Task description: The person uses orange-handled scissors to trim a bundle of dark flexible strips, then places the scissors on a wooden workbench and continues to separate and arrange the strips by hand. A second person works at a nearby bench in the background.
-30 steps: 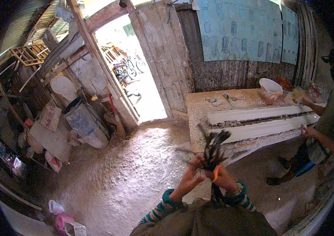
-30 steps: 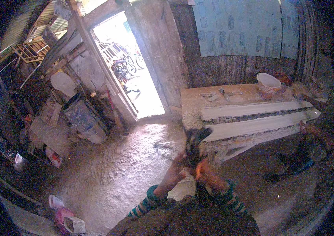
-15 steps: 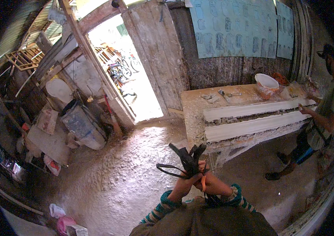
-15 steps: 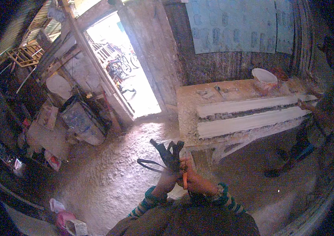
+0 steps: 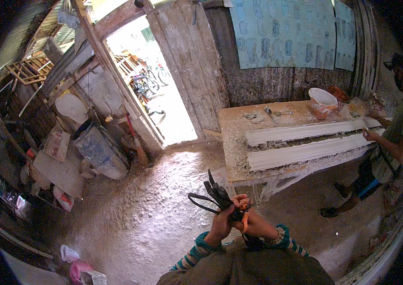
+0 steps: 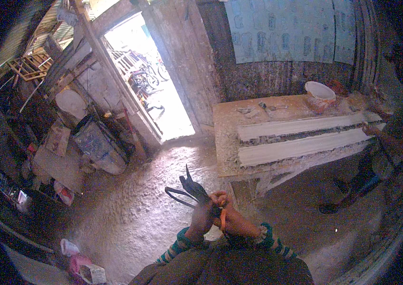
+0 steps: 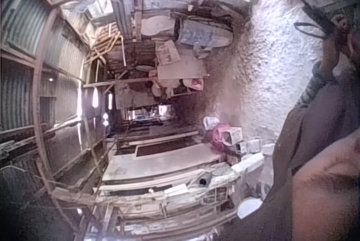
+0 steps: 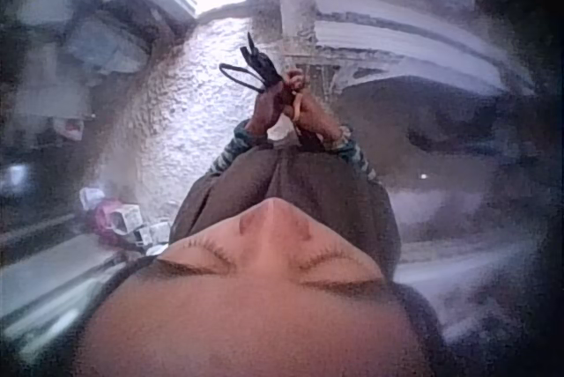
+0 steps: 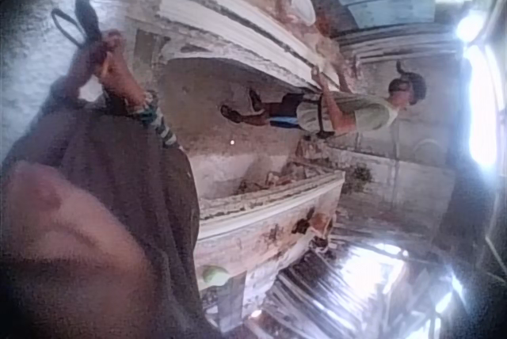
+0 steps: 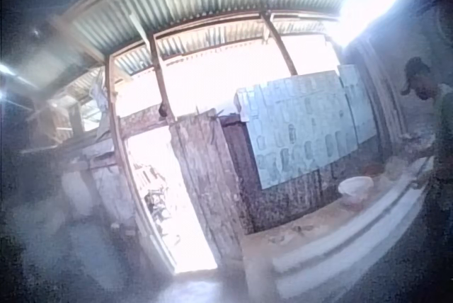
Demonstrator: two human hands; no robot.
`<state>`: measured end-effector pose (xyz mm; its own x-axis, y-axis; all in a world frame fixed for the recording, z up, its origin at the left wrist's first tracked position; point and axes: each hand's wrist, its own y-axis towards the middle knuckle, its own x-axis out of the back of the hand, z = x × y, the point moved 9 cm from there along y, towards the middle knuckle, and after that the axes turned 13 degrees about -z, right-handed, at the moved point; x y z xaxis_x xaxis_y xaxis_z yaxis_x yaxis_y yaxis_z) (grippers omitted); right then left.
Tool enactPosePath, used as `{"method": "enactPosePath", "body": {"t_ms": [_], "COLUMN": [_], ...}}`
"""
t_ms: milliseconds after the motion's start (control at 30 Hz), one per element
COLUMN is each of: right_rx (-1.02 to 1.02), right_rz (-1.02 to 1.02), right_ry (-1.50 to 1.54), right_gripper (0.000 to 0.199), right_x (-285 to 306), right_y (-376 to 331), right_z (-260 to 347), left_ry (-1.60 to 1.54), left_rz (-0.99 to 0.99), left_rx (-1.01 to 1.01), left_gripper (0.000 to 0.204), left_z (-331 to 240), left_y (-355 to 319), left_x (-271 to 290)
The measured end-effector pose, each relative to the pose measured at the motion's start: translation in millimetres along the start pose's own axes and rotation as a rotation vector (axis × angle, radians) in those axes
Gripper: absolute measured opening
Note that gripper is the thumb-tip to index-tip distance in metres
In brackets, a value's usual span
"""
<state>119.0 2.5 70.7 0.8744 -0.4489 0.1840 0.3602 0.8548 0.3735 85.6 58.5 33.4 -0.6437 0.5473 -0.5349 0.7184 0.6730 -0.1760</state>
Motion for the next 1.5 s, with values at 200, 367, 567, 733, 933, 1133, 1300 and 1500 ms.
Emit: {"method": "enactPosePath", "body": {"t_ms": [200,367,567,733,933,1133,1300,1500], "right_rx": [-0.28,-0.066,-0.253,-0.365,-0.31,-0.338,-0.35,-0.358], "right_rz": [0.049,-0.294,-0.13,0.085,0.176,0.242,0.255,0.211], "right_ry": [0.154,0.023,0.118,0.399,0.634,0.688,0.706,0.728], "right_gripper": [0.043,0.045,0.051,0.052,0.055,0.058,0.058,0.063], "right_x": [2.2,39.1,42.9,21.4,11.1,6.6,4.1,8.6], "right_y": [-6.3,-3.9,-9.1,-15.4,-15.1,-16.1,-18.7,-18.7], "right_z": [-20.2,-39.1,-38.2,-19.5,-3.8,0.5,0.2,4.5], "left_ry": [-0.246,-0.313,-0.139,0.02,0.182,0.222,0.162,0.444], "left_rz": [-0.074,-0.044,0.039,-0.027,-0.098,-0.156,-0.092,0.056], "left_rx": [-0.04,-0.133,-0.073,0.033,0.094,0.137,0.18,0.068], "left_gripper": [0.018,0.016,0.021,0.017,0.019,0.018,0.016,0.018], "left_z": [-22.0,-46.7,-50.0,-31.9,-14.5,-10.2,-0.5,-7.6], "left_y": [4.4,16.8,18.4,13.8,10.4,6.1,6.9,-1.4], "left_x": [1.4,30.7,39.8,44.0,49.0,52.0,56.8,44.5]}}
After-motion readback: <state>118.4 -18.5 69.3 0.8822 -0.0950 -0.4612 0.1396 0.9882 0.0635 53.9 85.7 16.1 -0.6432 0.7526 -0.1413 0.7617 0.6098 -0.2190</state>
